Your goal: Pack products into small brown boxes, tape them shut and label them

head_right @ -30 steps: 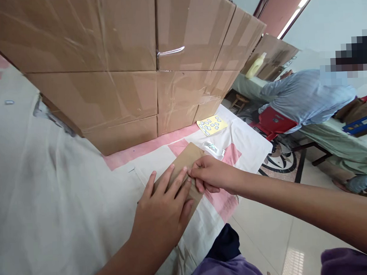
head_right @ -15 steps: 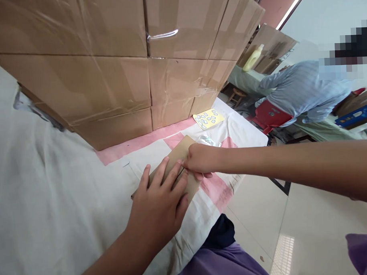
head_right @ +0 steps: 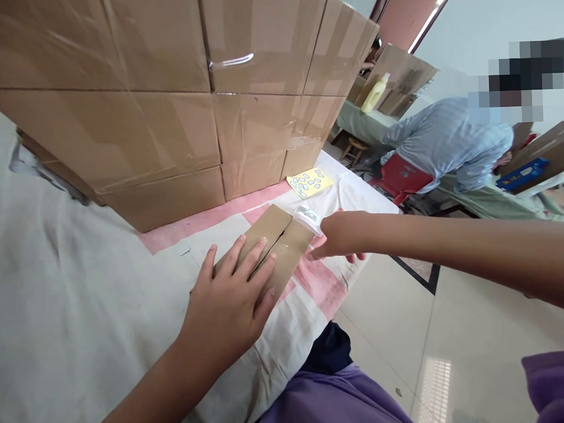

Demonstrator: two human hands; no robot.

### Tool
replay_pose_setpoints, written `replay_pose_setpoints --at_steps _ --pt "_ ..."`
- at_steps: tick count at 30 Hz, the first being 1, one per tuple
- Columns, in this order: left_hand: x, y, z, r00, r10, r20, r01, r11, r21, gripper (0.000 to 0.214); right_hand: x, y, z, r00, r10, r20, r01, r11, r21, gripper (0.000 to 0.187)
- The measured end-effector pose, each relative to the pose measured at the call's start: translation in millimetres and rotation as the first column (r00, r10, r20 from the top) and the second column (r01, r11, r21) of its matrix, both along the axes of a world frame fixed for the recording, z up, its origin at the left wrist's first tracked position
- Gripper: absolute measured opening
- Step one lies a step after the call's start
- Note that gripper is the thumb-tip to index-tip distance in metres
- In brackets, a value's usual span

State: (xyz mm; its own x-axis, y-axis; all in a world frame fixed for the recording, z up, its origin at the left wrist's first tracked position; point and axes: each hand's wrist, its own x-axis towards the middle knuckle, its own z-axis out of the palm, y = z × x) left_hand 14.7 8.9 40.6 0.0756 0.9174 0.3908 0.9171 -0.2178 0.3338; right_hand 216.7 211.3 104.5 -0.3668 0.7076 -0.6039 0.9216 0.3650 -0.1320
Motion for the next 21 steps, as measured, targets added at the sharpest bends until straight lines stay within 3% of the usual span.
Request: replay_pose_setpoints --at_steps 2,5,9,12,14,17,18,20,21 --pt "-0.5 -1.1 -0.5 1.000 -0.010 -0.007 0.010 1.000 -0.006 0.045 11.1 -3.7 0.7 0.997 0.074 -0.012 -0.072 0.993 0.091 0.066" --pt "-3.5 -1.6 0.8 0.998 -0.061 -0.019 0.061 0.998 -0.025 0.048 19.0 1.4 -10.3 0.941 0.209 -0.266 -0.190 0.977 0.095 0.098" --pt "-14.3 1.9 8.4 0.981 -0.191 -0.045 0.186 0.977 -0.102 0.044 8.4 16.1 -45.1 0.714 0.305 -0.630 -0.407 0.913 -0.019 0.123" --pt "-25.4 5.8 16.7 0.972 -0.224 -0.066 0.211 0.964 -0.162 0.043 -5.0 14.1 -74.2 0.572 0.237 -0.785 -0.528 0.839 -0.131 0.118" --pt "-32.0 7.4 20.9 0.970 -0.221 -0.100 0.200 0.962 -0.188 0.043 -8.5 8.2 -89.5 0.507 0.174 -0.844 -0.547 0.822 -0.158 0.112" --pt "-39.3 8.7 22.1 0.941 -0.263 -0.215 0.226 0.957 -0.183 0.048 0.1 11.0 -100.8 0.347 0.177 -0.921 -0.537 0.843 -0.040 0.116" --pt "-41.3 9.3 21.2 0.923 -0.281 -0.261 0.243 0.955 -0.169 0.051 6.5 19.1 -101.3 0.287 0.192 -0.938 -0.522 0.853 0.015 0.110" --pt "-45.0 11.6 18.2 0.889 -0.311 -0.336 0.288 0.950 -0.117 0.058 22.4 49.1 -100.1 0.229 0.210 -0.951 -0.390 0.914 0.108 0.076" --pt "-46.8 13.3 16.4 0.875 -0.321 -0.362 0.313 0.946 -0.085 0.059 30.9 70.8 -99.8 0.243 0.213 -0.946 -0.250 0.957 0.151 0.059"
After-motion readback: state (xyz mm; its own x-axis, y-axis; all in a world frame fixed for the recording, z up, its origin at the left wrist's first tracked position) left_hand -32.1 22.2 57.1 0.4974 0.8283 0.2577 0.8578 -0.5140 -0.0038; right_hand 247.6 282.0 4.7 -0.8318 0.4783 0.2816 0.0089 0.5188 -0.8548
